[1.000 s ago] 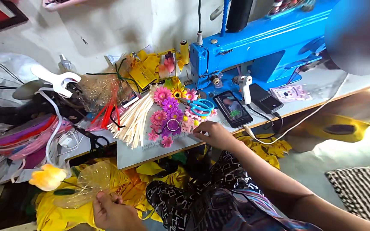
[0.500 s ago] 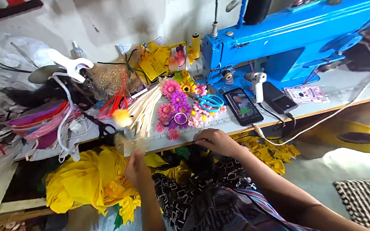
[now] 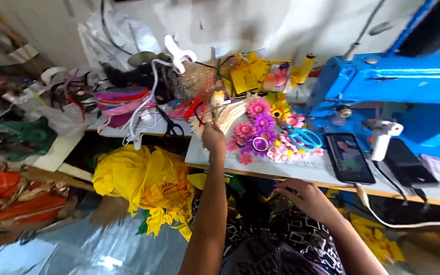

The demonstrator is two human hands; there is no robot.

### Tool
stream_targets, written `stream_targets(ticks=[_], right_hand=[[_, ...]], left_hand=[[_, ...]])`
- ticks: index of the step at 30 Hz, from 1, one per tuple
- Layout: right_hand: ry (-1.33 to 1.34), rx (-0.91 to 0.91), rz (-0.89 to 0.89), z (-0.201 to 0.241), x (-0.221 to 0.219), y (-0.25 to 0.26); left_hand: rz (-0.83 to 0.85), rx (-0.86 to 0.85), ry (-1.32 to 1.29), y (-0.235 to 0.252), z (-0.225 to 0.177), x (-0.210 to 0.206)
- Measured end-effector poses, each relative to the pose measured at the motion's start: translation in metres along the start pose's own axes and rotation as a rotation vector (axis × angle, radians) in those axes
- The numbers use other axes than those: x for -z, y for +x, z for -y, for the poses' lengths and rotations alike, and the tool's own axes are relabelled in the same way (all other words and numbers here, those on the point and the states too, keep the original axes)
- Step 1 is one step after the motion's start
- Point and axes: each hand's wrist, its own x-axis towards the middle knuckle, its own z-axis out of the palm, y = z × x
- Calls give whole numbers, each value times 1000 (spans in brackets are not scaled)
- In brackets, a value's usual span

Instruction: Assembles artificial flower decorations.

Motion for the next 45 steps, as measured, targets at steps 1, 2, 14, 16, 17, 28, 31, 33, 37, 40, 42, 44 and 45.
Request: stream_targets(ticks=[1, 2, 14, 16, 17, 28, 31, 33, 37, 40, 42, 44, 45], right_hand=[[-3, 3, -4, 1, -2, 0], [-8, 16, -8, 2, -4, 1], [30, 186, -43, 19, -26, 23], [38, 192, -20, 21, -32, 28], [40, 193, -8, 22, -34, 31], [112, 414, 47, 53, -68, 93], [112, 544, 111, 66, -84, 122], [102, 587, 143, 73, -93, 139], [131, 574, 205, 83, -101, 167], [196, 483, 305, 93, -99, 185], [281, 384, 389, 102, -95, 193], [406, 317, 468, 109, -94, 196], [466, 296, 503, 111, -96, 196]], left_hand=[[-14, -8, 30, 3, 3, -3], [-39, -9, 56, 6, 5, -7], [-9, -55, 36, -14, 13, -2], [-22, -76, -30, -16, 19, 7], [-61, -103, -76, -17, 24, 12], [-300, -169, -161, 30, 138, 124], [-234, -59, -102, 67, 161, 166], [-230, -5, -68, 96, 172, 190], [-172, -21, -1, 160, 184, 231], [-141, -3, 77, 217, 181, 258], [-160, 20, 77, 259, 182, 271], [-169, 41, 82, 298, 180, 282], [-170, 53, 118, 317, 178, 287]])
